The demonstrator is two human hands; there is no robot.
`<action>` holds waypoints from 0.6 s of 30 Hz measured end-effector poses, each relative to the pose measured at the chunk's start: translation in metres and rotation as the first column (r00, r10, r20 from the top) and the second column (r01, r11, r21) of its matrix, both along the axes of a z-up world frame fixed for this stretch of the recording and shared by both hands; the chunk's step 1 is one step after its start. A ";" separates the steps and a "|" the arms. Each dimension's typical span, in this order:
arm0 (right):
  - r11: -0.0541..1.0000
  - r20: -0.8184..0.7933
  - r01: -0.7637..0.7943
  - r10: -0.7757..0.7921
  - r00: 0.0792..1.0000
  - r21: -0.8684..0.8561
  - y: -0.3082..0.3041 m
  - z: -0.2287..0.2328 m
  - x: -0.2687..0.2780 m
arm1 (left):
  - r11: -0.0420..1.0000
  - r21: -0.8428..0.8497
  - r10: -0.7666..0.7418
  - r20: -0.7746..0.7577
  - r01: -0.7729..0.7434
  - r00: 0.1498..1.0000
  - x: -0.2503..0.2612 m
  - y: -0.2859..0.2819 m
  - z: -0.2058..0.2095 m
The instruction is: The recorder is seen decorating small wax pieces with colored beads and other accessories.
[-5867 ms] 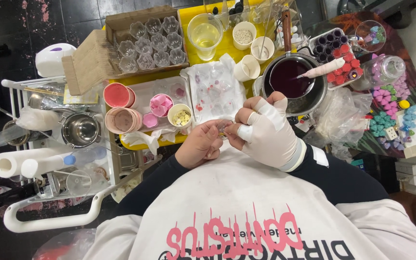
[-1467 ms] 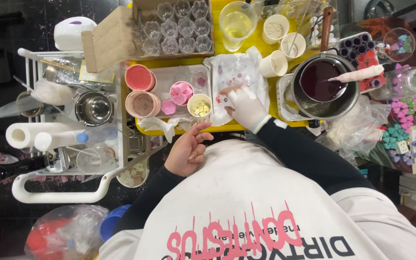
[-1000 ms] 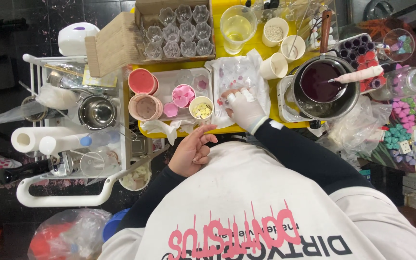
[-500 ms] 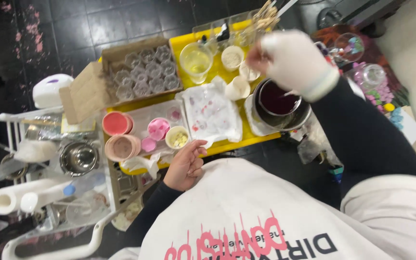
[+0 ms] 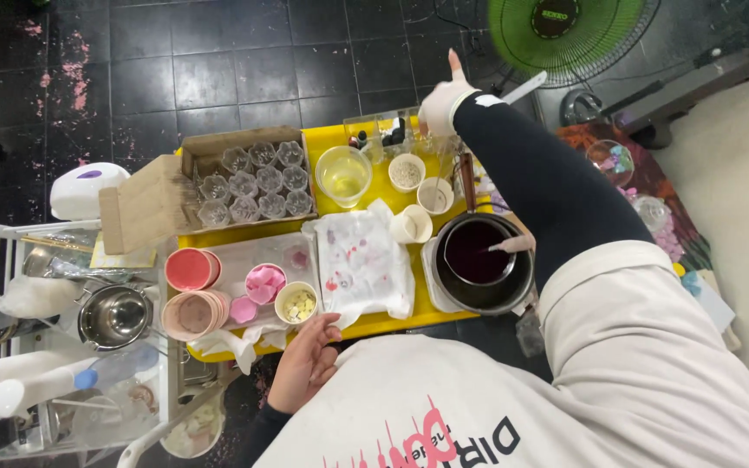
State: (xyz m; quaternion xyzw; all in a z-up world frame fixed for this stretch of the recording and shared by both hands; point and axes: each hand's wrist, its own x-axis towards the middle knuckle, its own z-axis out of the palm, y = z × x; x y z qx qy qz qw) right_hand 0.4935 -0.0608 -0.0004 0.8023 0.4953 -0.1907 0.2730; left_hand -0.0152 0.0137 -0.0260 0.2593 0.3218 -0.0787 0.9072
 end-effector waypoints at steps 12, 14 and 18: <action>0.855 0.008 0.214 -0.238 0.971 -0.472 0.022 -0.047 0.025 | 0.995 -0.084 0.047 0.014 -0.046 0.999 0.010 -0.001 0.001; 0.851 0.000 0.208 -0.237 0.971 -0.482 0.027 -0.049 0.018 | 0.995 -0.089 0.045 0.018 -0.044 0.999 0.011 -0.001 0.002; 0.863 -0.014 0.143 -0.171 0.985 -0.484 0.034 -0.055 0.014 | 0.994 -0.106 0.037 0.040 -0.033 0.999 0.015 0.005 0.003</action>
